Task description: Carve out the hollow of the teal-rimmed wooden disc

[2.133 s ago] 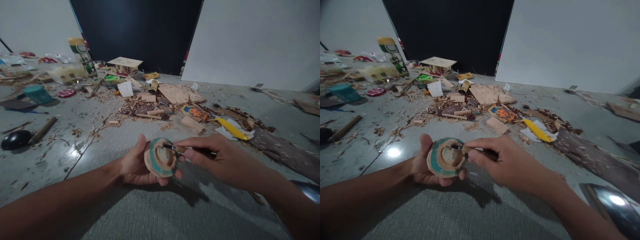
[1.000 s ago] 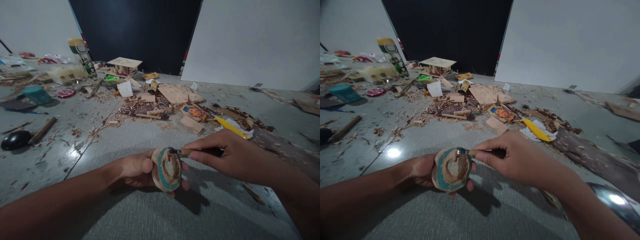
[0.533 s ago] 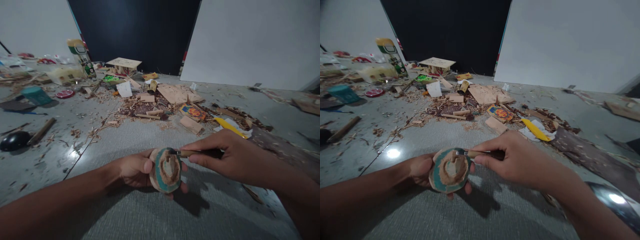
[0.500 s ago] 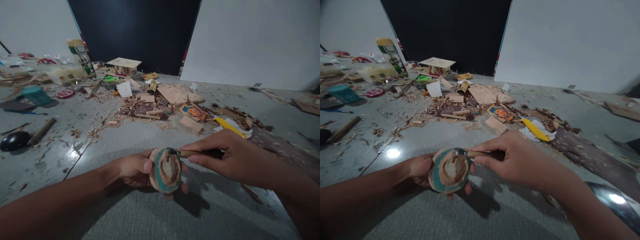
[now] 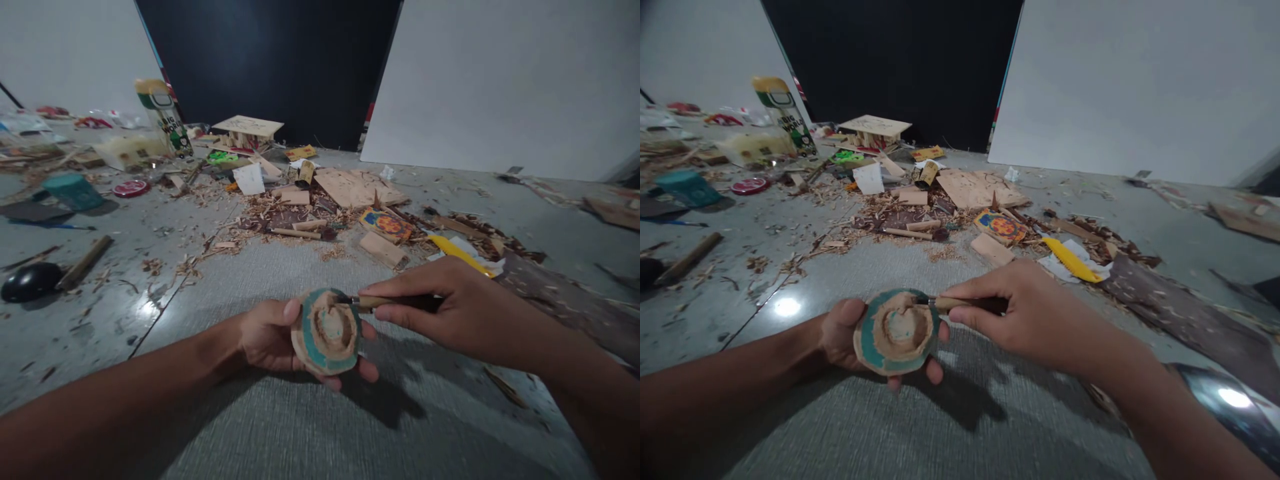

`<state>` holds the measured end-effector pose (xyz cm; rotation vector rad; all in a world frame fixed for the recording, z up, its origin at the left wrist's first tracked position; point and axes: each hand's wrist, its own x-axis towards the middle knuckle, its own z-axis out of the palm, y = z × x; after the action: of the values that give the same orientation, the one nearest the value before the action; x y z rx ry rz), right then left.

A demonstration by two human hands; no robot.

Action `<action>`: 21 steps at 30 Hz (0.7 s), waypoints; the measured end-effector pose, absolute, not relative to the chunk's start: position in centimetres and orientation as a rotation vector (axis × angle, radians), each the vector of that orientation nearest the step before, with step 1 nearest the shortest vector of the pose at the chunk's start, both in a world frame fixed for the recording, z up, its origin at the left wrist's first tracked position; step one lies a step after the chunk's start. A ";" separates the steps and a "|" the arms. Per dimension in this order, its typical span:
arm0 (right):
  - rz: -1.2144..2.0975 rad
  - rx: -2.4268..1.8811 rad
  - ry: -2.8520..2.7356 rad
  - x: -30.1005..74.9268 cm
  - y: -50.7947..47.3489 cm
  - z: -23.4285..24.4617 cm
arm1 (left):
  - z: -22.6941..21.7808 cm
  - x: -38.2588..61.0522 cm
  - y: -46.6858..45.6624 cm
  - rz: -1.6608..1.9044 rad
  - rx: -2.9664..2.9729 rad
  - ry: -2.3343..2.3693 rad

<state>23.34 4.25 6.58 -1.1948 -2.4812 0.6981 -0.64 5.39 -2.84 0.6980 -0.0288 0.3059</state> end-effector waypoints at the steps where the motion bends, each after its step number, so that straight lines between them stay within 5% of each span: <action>1: 0.697 -1.207 -2.475 23.3 4.3 6.5 | -2.9 -0.6 5.4 0.302 0.693 -0.033; 10: 0.702 -1.246 -2.245 22.0 3.2 6.5 | -3.3 -0.1 5.2 0.490 0.736 0.078; 21: 1.446 -1.210 -1.666 17.6 0.6 4.4 | -3.0 -0.1 4.4 0.311 0.796 0.007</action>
<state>17.65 0.64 4.41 -1.2103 -1.6663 1.4462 -0.13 4.45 -2.96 0.7955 0.0072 0.3109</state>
